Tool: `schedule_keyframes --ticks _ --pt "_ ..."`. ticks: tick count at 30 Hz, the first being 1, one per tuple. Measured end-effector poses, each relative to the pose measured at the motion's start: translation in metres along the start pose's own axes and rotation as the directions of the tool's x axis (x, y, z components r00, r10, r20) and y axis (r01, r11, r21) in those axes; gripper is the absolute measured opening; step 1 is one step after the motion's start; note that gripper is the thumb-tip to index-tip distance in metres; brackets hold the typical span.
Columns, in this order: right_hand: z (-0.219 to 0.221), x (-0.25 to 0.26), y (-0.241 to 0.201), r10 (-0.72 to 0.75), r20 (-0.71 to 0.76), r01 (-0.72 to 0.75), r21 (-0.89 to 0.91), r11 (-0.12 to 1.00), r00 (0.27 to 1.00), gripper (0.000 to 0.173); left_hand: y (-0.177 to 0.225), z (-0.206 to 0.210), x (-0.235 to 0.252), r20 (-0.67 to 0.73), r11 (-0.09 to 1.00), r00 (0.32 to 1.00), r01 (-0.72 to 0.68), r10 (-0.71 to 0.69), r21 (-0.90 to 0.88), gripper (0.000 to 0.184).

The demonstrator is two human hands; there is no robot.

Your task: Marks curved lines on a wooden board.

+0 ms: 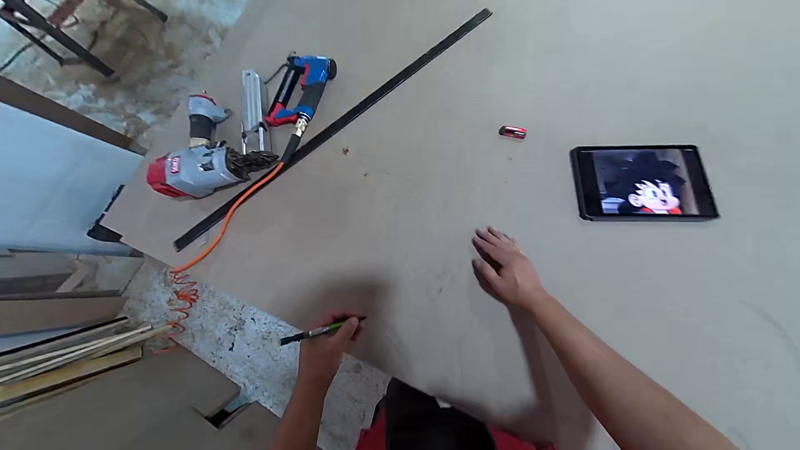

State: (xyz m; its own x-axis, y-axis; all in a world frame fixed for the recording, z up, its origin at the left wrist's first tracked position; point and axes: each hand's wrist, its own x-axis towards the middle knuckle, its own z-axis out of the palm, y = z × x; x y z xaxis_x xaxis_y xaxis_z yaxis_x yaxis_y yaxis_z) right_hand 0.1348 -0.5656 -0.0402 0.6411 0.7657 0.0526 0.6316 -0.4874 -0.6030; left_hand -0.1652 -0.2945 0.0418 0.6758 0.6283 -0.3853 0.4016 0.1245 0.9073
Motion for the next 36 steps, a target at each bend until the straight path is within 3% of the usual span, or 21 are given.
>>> schedule_keyframes --ticks 3,5,6,9,11,15,20,27,36 --pt "0.01 0.13 -0.002 -0.142 -0.023 0.144 0.125 0.982 0.99 0.044 0.015 0.048 0.06 0.013 0.999 1.0 -0.02 0.021 -0.037 0.018" --pt "0.016 0.213 -0.007 -0.09 -0.069 0.106 0.286 0.952 0.994 0.043 0.019 0.076 0.102 -0.033 0.997 0.998 -0.055 0.053 -0.062 0.017" --pt "0.018 0.245 -0.011 -0.026 -0.091 0.062 0.421 0.905 0.996 0.044 0.02 0.088 0.12 -0.06 0.995 0.996 -0.069 0.066 -0.065 0.017" --pt "0.021 0.298 -0.017 0.114 -0.123 0.03 0.797 0.603 0.986 0.047 0.025 0.109 0.17 -0.116 0.981 0.975 -0.193 0.19 -0.021 0.013" --pt "0.024 0.308 -0.017 0.158 -0.123 0.024 0.856 0.517 0.98 0.044 0.03 0.11 0.198 -0.124 0.953 0.945 -0.301 0.301 0.025 0.013" --pt "0.027 0.303 -0.02 0.18 -0.141 0.002 0.791 0.612 0.974 0.04 0.041 0.105 0.242 -0.099 0.902 0.897 -0.422 0.43 0.088 0.015" --pt "0.028 0.305 -0.02 0.227 -0.128 -0.033 0.803 0.595 0.965 0.035 0.052 0.111 0.251 0.017 0.884 0.903 -0.424 0.429 0.194 0.007" --pt "0.027 0.304 -0.021 0.215 -0.128 -0.028 0.798 0.602 0.968 0.035 0.049 0.111 0.251 0.208 0.83 0.838 -0.536 0.504 0.151 0.008" --pt "0.028 0.303 -0.021 0.208 -0.152 -0.007 0.791 0.612 0.966 0.034 0.048 0.115 0.249 0.202 0.825 0.835 -0.544 0.512 0.154 0.008"
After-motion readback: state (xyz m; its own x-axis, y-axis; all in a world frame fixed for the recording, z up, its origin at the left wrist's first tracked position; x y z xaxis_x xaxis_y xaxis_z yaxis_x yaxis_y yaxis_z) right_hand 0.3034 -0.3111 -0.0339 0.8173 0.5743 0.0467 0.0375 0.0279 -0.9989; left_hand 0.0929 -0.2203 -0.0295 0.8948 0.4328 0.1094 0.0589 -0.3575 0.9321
